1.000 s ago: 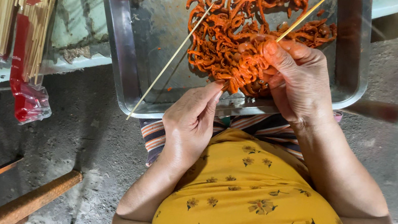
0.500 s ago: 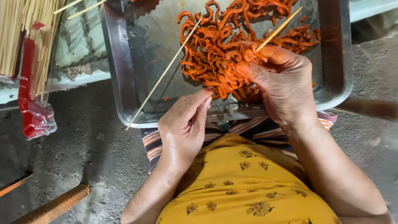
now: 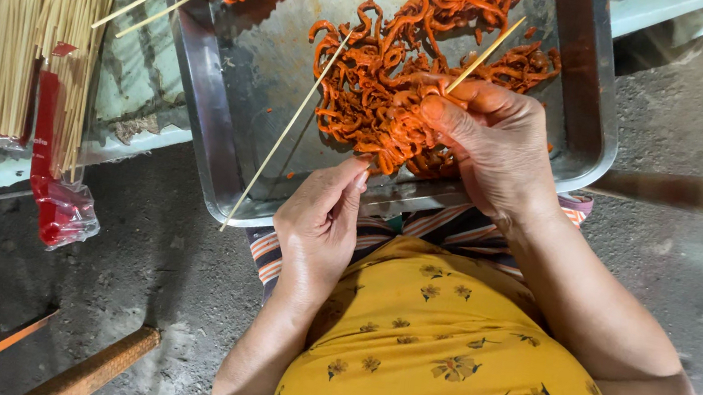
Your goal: The person threads pieces of food onto wooden skewers by hand, picking them from a metal tray and sliding them onto the sticks one by one.
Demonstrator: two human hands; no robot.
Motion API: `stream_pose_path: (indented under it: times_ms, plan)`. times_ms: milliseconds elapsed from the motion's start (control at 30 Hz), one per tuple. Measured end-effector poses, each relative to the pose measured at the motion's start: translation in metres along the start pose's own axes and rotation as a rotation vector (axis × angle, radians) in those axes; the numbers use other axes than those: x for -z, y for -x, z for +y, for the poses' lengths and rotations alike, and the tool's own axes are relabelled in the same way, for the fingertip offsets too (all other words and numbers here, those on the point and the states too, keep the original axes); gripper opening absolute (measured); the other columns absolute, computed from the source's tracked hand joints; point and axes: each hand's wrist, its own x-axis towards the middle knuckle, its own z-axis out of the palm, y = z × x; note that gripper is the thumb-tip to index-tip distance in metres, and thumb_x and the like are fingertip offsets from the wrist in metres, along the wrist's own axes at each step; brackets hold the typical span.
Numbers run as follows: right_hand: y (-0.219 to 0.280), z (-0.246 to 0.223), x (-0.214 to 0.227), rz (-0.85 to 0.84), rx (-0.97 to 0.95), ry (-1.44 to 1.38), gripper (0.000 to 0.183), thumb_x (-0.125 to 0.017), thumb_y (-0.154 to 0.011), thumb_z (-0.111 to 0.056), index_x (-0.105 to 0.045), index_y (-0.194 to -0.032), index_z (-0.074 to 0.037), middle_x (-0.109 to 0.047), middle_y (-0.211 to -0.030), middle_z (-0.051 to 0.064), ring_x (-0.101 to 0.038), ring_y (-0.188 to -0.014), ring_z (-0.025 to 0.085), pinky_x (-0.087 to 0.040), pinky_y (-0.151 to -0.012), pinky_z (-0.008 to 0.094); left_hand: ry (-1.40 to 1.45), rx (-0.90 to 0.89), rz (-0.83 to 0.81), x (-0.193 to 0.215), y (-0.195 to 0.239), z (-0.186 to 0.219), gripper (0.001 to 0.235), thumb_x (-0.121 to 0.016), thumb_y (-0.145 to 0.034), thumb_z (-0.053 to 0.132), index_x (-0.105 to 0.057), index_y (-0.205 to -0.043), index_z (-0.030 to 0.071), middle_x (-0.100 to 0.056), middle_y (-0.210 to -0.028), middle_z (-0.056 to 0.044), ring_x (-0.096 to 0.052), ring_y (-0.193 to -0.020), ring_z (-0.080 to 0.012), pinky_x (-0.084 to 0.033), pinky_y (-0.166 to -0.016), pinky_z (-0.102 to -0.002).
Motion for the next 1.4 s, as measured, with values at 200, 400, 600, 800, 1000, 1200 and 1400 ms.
stream_pose_path:
  times_ms: [200, 400, 600, 800, 1000, 1200, 1400]
  plan:
    - [0.002, 0.008, 0.008, 0.031, 0.029, 0.018, 0.024, -0.075, -0.095, 0.0, -0.071, -0.118, 0.007, -0.075, -0.115, 0.015, -0.074, -0.099, 0.017, -0.062, -0.095, 0.03, -0.004, -0.013, -0.023, 0.001, -0.004, 0.003, 0.016, -0.071, -0.101, -0.001, -0.07, -0.117, 0.001, -0.072, -0.096, -0.009, -0.065, -0.077, -0.012, -0.052, -0.068, -0.023]
    - [0.001, 0.004, -0.001, 0.058, 0.063, 0.038, 0.021, -0.076, -0.097, 0.001, -0.071, -0.116, 0.007, -0.075, -0.116, 0.014, -0.072, -0.099, 0.016, -0.062, -0.094, 0.03, -0.029, 0.058, -0.079, 0.001, -0.009, 0.006, 0.014, -0.071, -0.099, -0.001, -0.07, -0.112, 0.002, -0.07, -0.09, -0.009, -0.061, -0.065, -0.0153, -0.047, -0.058, -0.026]
    - [0.0, -0.008, -0.01, 0.019, 0.002, 0.127, 0.031, -0.076, -0.096, 0.0, -0.068, -0.125, 0.006, -0.074, -0.122, 0.015, -0.073, -0.102, 0.016, -0.06, -0.095, 0.029, -0.027, -0.055, -0.077, 0.005, -0.016, -0.001, 0.014, -0.072, -0.101, -0.001, -0.069, -0.114, 0.002, -0.069, -0.095, -0.011, -0.065, -0.075, -0.021, -0.053, -0.069, -0.028]
    - [-0.01, -0.032, 0.034, -0.064, 0.142, 0.681, 0.033, -0.072, -0.1, -0.004, -0.066, -0.133, -0.001, -0.073, -0.128, 0.014, -0.072, -0.116, 0.015, -0.06, -0.105, 0.029, -0.003, 0.061, -0.019, 0.013, -0.02, -0.01, 0.015, -0.073, -0.1, -0.001, -0.071, -0.114, 0.0, -0.068, -0.086, -0.01, -0.064, -0.071, -0.0172, -0.051, -0.065, -0.027]
    - [-0.03, -0.063, 0.029, -0.011, 0.445, 1.439, 0.02, -0.067, -0.103, 0.006, -0.072, -0.12, -0.002, -0.074, -0.118, 0.016, -0.073, -0.107, 0.025, -0.057, -0.093, 0.032, -0.034, 0.046, 0.069, 0.018, -0.02, -0.02, 0.01, -0.07, -0.101, 0.0, -0.071, -0.111, -0.001, -0.07, -0.086, -0.008, -0.068, -0.075, -0.0142, -0.051, -0.07, -0.026]
    - [-0.056, -0.043, 0.012, -0.384, 0.786, 1.766, 0.041, -0.059, -0.094, 0.006, -0.063, -0.135, -0.001, -0.064, -0.139, 0.018, -0.059, -0.133, 0.037, -0.05, -0.117, 0.045, 0.009, 0.069, 0.08, 0.019, -0.014, -0.023, 0.012, -0.07, -0.102, 0.0, -0.071, -0.114, -0.003, -0.071, -0.091, -0.009, -0.068, -0.078, -0.0143, -0.054, -0.073, -0.026]
    - [-0.066, -0.043, -0.022, -0.39, 0.842, 1.935, 0.036, -0.063, -0.088, -0.005, -0.069, -0.124, -0.003, -0.068, -0.122, 0.013, -0.06, -0.118, 0.035, -0.049, -0.099, 0.046, 0.134, 0.071, 0.099, 0.016, -0.01, -0.031, 0.016, -0.07, -0.102, -0.001, -0.071, -0.118, -0.003, -0.073, -0.098, -0.01, -0.068, -0.082, -0.0147, -0.055, -0.074, -0.025]
